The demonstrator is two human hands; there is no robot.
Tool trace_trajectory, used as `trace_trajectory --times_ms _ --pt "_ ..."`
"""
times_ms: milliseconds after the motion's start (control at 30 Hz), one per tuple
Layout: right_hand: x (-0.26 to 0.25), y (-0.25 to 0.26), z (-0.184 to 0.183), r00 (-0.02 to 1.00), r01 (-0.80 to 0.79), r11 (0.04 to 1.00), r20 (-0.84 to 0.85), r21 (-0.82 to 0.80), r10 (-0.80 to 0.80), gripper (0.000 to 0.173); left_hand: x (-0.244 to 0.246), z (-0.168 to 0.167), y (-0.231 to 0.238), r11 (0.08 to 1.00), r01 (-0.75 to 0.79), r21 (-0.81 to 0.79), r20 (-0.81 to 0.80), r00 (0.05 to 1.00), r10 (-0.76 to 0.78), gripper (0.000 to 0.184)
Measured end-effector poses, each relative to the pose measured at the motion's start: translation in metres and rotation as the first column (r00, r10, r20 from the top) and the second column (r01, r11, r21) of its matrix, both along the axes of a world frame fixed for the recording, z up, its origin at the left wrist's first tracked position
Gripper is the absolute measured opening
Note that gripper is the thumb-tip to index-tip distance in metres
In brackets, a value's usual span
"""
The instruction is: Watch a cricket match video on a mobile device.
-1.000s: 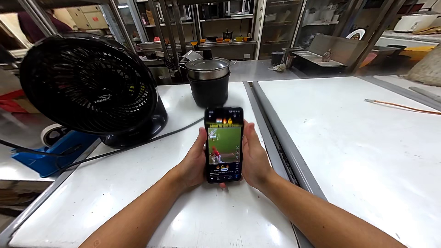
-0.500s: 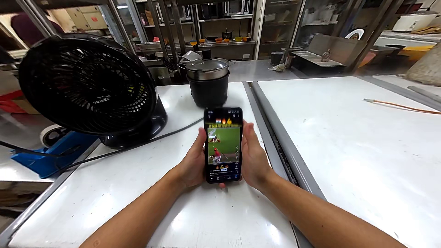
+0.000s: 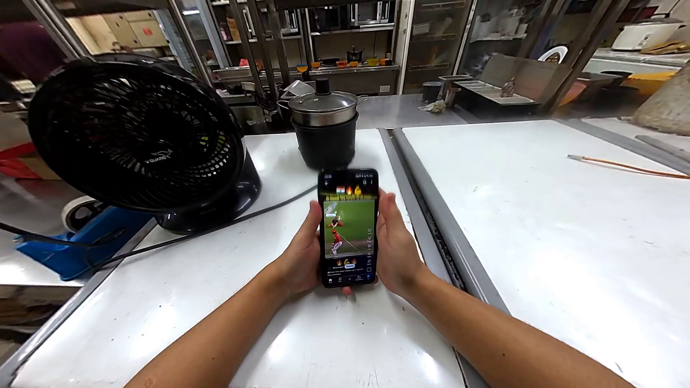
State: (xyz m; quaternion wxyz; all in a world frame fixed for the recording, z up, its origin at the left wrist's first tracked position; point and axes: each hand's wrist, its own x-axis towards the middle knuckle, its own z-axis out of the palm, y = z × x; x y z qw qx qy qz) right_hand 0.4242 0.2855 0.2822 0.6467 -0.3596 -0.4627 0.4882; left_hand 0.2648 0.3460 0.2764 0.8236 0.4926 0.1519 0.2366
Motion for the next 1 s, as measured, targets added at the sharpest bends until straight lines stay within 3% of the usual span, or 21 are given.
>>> trace_trajectory --times_ms 1000 --pt "0.0009 0.0020 -0.0015 1.000 -0.020 0.999 0.007 0.025 0.020 0.066 -0.0012 -0.0009 0.0013 1.000 0.011 0.006 0.000 1.000 -0.011 0.088"
